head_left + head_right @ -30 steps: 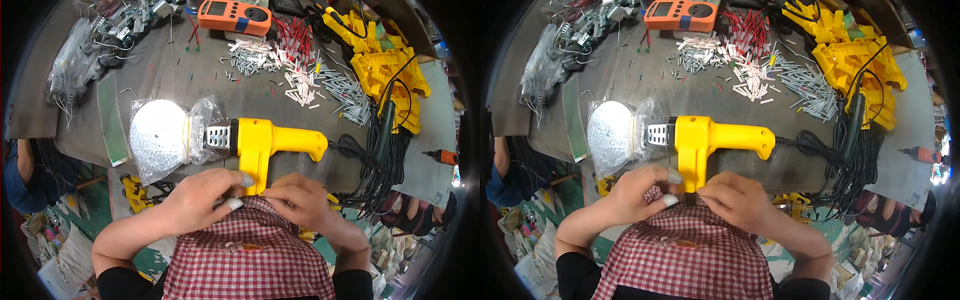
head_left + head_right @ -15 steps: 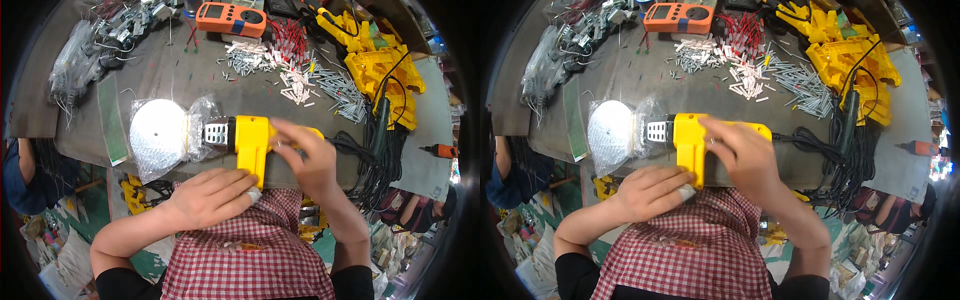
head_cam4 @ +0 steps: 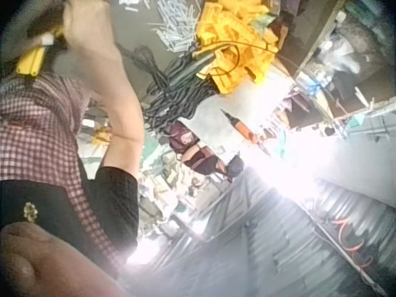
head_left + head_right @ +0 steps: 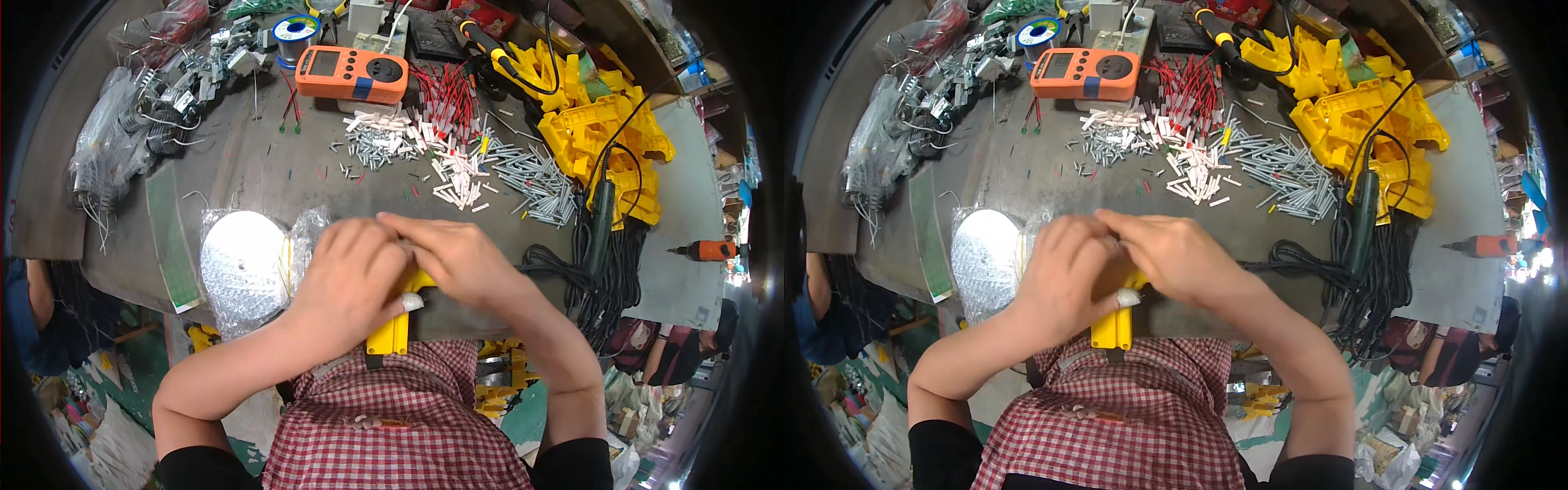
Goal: Soldering wires and assembling the yellow plastic housing for an electrical device.
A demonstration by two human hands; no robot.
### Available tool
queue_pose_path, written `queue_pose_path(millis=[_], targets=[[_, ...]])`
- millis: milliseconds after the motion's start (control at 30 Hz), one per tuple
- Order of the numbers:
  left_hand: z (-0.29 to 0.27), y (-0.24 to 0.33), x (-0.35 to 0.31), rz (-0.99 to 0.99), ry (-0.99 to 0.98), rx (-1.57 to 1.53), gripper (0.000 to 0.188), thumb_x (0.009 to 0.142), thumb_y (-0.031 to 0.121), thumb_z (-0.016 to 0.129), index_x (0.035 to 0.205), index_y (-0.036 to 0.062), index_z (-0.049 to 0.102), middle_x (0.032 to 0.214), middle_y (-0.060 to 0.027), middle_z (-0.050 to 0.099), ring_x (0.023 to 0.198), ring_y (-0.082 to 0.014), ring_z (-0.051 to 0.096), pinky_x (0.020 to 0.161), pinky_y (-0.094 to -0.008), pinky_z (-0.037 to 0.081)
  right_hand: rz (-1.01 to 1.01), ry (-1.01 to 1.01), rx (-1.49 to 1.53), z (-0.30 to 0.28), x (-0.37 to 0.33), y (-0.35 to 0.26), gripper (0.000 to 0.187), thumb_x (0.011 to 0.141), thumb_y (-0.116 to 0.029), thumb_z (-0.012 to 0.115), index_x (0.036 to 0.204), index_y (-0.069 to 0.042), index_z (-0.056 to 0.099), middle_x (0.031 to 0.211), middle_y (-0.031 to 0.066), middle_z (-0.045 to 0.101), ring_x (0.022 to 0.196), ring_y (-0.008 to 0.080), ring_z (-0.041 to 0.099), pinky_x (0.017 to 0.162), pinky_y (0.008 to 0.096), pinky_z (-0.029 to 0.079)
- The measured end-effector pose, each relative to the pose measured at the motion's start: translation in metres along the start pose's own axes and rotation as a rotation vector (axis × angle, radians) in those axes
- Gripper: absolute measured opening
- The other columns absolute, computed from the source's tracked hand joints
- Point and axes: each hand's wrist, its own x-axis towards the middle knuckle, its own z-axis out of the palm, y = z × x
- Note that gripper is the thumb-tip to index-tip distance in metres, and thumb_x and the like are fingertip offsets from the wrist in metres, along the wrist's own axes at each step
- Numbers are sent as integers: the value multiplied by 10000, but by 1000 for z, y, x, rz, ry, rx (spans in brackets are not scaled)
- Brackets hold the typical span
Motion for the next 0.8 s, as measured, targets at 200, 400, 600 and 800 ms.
queue_pose_path(millis=[200, 400, 600, 800], targets=[[-1, -8, 6, -75, -135, -57, 637, 709, 307, 759, 1204, 6, 493, 1125, -152, 586, 1064, -324, 550, 970, -485, 377, -122, 16, -484, -25, 30, 53, 188, 758, -39, 570, 946, -42, 578, 897, 137, 597, 880, 336, 589, 785, 416, 487], [-1, -57, 38, -164, -88, -3, 178, 755, 68, 667, 920, 39, 608, 884, -135, 612, 824, -354, 606, 719, -414, 498, -42, 11, -523, -22, 36, 72, 145, 743, -35, 587, 886, -39, 562, 890, 119, 581, 878, 298, 586, 760, 389, 478], [0, -102, 51, 33, -151, 296, 210, 695, 22, 641, 886, 43, 559, 870, -111, 580, 908, -294, 561, 767, -383, 479, 411, 98, 62, -57, -22, 13, 176, 720, -13, 667, 883, -47, 609, 894, 93, 576, 839, 282, 565, 735, 357, 450], [-4, -43, 84, -75, -316, -322, 241, 701, -45, 608, 925, 39, 629, 914, -102, 611, 849, -305, 606, 752, -358, 493, 44, 371, -373, -31, -93, 4, 229, 657, -29, 714, 866, -69, 630, 914, 31, 583, 896, 237, 568, 750, 364, 422]])
